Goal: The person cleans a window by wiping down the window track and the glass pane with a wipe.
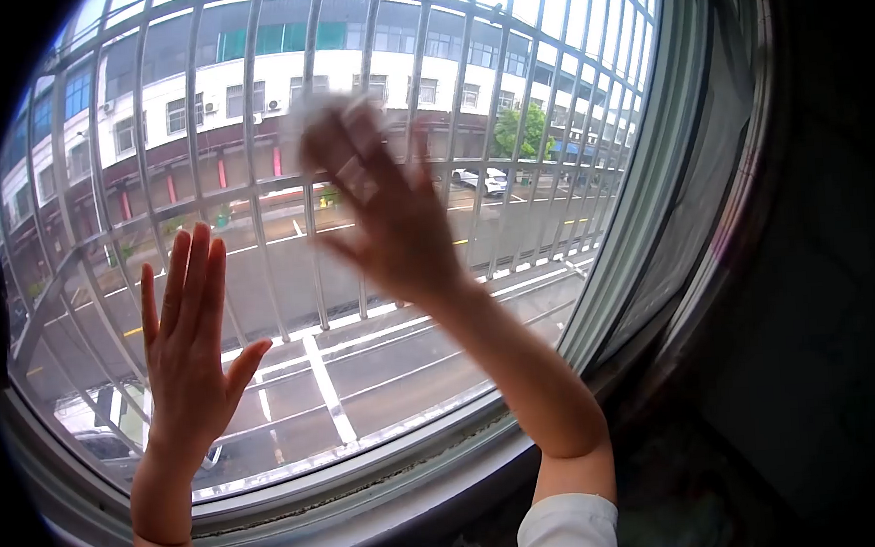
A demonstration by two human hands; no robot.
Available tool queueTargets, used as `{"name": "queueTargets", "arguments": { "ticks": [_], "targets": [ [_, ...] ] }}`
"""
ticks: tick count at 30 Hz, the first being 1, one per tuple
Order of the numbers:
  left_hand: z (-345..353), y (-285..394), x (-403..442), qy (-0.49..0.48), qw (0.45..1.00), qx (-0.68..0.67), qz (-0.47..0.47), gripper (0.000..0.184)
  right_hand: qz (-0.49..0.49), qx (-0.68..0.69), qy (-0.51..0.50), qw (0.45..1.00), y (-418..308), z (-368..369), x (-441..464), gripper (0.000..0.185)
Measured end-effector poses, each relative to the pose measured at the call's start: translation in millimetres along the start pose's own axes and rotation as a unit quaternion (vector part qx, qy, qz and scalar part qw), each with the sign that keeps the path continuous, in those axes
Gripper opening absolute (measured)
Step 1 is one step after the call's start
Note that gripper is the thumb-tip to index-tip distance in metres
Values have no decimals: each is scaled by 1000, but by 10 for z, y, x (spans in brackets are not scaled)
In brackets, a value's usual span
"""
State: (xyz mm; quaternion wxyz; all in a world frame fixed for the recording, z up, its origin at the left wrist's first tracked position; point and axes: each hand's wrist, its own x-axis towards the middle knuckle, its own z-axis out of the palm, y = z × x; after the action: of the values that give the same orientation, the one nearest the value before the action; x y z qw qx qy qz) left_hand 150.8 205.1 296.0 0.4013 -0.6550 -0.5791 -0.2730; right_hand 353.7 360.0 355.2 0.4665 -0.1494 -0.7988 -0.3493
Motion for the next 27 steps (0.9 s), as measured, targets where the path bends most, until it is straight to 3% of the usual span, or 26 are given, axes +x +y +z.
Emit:
{"name": "queueTargets", "arguments": {
  "ticks": [2,5,6,9,11,12,13,14,15,17,18,20,24,27],
  "targets": [
    [-2,-17,1,4,1000,-2,5,97,-53,-16,-67,996,-360,88,-186,87],
    [-13,-43,-7,5,1000,-3,10,98,-79,-69,-53,993,-146,118,-295,86],
    [-16,-45,-11,0,1000,-6,10,98,-17,-62,-38,997,-8,101,-284,85],
    [-16,-40,-10,2,1000,-13,12,98,116,-14,112,987,709,-6,-254,68],
    [0,-39,-10,1,1000,-17,9,98,6,-193,185,964,1835,85,-538,52],
    [9,-41,-13,2,1000,-21,10,97,117,-132,163,971,2066,-47,-549,50],
    [17,-44,-19,2,1000,-22,9,97,311,-11,176,934,2099,-209,-487,55],
    [24,-47,-21,5,1000,-23,11,97,385,69,198,899,2170,-307,-475,62],
    [32,-50,-18,10,1000,-24,13,97,385,93,224,890,2341,-261,-496,65],
    [39,-39,-21,10,1000,-27,12,96,359,59,209,908,1895,-324,-329,63],
    [44,-31,-25,9,1000,-28,9,96,332,15,152,931,1691,-301,-294,56],
    [52,-22,-30,10,1000,-27,7,96,142,-23,151,978,1186,-129,-201,51],
    [19,2,-13,7,1000,-17,2,97,48,58,-16,997,-16,-201,-179,71],
    [-17,9,-10,-8,1000,-23,-1,92,0,30,-44,999,-83,-158,-253,70]
  ]
}}
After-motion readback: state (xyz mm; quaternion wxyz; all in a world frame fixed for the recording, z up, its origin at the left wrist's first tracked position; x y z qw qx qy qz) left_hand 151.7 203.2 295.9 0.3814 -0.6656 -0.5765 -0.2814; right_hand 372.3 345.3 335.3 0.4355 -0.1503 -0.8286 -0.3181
